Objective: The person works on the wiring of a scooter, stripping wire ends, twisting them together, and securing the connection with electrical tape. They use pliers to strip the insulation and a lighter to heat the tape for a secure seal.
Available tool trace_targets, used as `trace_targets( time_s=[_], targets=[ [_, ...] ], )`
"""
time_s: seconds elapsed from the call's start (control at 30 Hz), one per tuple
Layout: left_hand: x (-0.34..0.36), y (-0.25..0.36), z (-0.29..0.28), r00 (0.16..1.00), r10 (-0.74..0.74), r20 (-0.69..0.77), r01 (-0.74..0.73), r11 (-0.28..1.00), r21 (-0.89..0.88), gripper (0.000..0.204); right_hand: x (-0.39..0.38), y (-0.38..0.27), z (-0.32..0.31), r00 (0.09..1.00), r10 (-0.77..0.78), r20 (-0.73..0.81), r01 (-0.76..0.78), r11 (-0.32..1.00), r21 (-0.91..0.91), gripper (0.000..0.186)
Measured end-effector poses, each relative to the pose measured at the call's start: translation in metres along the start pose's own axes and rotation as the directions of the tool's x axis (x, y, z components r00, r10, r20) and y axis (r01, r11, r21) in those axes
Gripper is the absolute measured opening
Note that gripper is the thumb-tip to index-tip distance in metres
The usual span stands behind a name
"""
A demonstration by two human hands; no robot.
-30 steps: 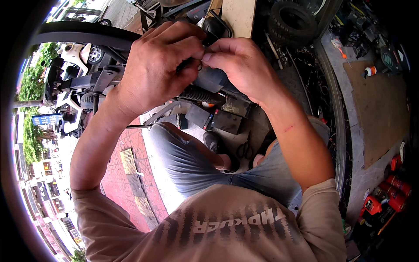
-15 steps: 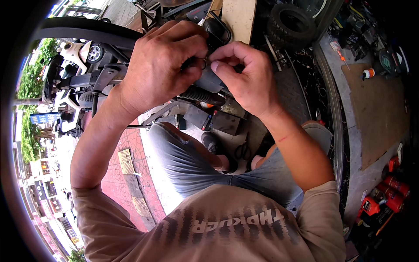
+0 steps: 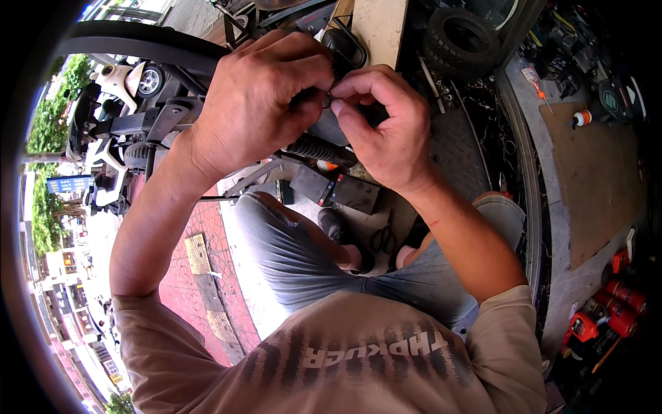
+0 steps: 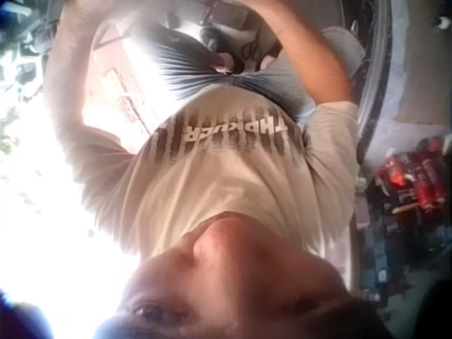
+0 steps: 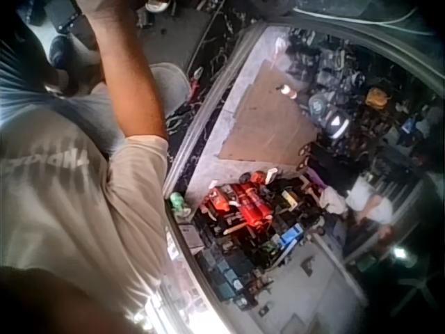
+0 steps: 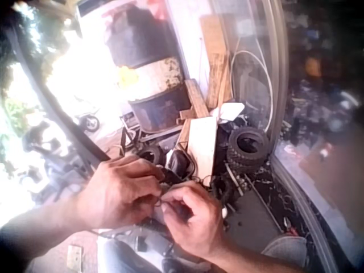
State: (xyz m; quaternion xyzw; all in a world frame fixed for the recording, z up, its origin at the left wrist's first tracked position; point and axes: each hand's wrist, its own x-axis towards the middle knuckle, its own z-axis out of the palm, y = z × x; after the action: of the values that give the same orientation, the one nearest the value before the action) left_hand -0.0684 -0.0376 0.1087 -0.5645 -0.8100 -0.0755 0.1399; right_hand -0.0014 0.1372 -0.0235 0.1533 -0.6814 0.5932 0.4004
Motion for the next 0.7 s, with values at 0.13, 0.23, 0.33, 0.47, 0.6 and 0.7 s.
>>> trace_targets(
  time_s=[0.13,0.23,0.33,0.47,0.6,0.7],
  targets=[
    [-0.0002,-0.0003,0.0001,1.000,-0.011,0.007,0.011,1.000,-0.018,0.022,0.0001,0.0006,0.0001,1.000,0.017,0.003,-0.017,1.000,0.014,0.015],
    [-0.0002,-0.0001,-0.0001,1.000,-0.022,0.010,0.022,0.999,-0.026,0.022,0.0008,0.0034,-0.0007,1.000,0.015,0.017,-0.016,1.000,0.017,0.015],
    [-0.0008,-0.0001,-0.0006,1.000,-0.021,0.008,0.021,0.999,-0.031,0.021,0.0014,0.0036,-0.0010,1.000,0.007,0.025,-0.007,1.000,0.013,0.015],
    [-0.0001,-0.0013,-0.0013,1.000,0.005,0.003,-0.005,1.000,-0.027,0.021,0.0005,0.0049,-0.0001,0.999,0.029,0.023,-0.030,0.999,0.043,0.013],
    [0.0006,-0.0010,0.0002,1.000,0.000,0.004,0.000,0.999,-0.032,0.022,-0.0027,0.0087,0.0000,0.993,0.120,0.017,-0.121,0.987,0.108,0.013],
    [-0.0032,-0.0024,-0.0010,1.000,-0.014,-0.004,0.014,0.999,-0.045,0.022,-0.0043,0.0068,0.0047,0.978,0.208,0.033,-0.210,0.964,0.165,0.013]
  ],
)
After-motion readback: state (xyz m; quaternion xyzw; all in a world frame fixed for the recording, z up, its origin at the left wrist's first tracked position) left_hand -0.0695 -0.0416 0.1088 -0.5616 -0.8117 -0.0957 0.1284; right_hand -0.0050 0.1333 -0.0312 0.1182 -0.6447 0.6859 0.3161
